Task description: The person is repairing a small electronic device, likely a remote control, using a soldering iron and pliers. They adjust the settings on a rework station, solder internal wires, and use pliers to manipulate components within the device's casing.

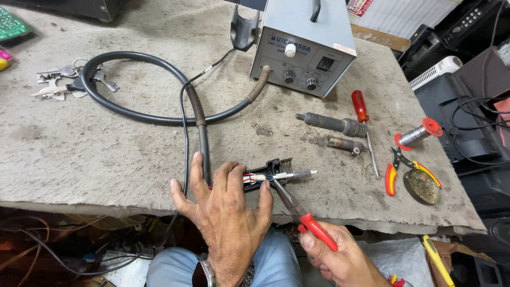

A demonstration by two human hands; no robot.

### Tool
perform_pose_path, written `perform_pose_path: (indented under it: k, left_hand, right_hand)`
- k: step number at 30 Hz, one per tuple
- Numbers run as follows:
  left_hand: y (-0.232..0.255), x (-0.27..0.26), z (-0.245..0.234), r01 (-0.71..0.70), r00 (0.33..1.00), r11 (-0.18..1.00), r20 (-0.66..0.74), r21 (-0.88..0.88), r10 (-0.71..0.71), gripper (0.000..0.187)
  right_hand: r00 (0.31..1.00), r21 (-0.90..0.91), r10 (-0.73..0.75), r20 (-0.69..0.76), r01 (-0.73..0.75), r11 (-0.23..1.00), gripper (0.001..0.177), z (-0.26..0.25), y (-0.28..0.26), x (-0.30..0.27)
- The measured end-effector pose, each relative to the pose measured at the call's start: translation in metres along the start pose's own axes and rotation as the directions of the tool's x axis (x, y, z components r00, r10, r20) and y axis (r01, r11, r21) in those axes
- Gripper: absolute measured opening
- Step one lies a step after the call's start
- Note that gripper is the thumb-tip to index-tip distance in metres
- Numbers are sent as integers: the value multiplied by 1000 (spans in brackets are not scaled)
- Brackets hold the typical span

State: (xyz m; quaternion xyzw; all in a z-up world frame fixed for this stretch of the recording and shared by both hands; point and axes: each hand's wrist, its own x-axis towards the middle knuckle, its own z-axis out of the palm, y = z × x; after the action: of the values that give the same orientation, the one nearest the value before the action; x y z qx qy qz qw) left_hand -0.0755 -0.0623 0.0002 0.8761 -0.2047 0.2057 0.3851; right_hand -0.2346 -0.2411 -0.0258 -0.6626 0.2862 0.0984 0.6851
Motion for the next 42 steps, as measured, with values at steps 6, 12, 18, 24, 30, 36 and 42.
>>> perform_pose_path:
  k: [6, 12, 18, 24, 30, 36, 42]
  left_hand:
    - [2, 1, 0, 30, 1000, 1000, -4, -4, -30, 42]
    - [3, 2, 0, 25, 999, 1000, -26, -8, -26, 40]
    - [3, 1, 0, 24, 999, 1000, -33, -11, -24, 41]
    - [4, 1, -1, 27, 999, 999, -45, -24, -28, 39]
    - [2, 1, 0, 39, 999, 999, -27, -26, -40, 39]
    - [1, 0, 0, 19, 999, 999, -48, -27, -20, 40]
    - [1, 0, -1, 22, 998, 999, -51, -29, -24, 39]
  right_hand:
    - [973, 433, -15, 229, -88, 897, 40, -5, 8, 4]
    - [853, 702, -208, 479, -229, 675, 46, 3, 14, 9]
    - [803, 750, -298, 516, -256, 610, 37, 19, 3, 8]
    - [893, 609, -152, 425, -158, 777, 49, 17, -11, -5]
    - [892, 462, -175, 418, -43, 886, 45, 2, -9, -6]
    - [836, 685, -321, 446, -88, 723, 41, 6, 2, 6]
    - [834, 717, -203, 514, -287, 635, 33, 2, 8, 6]
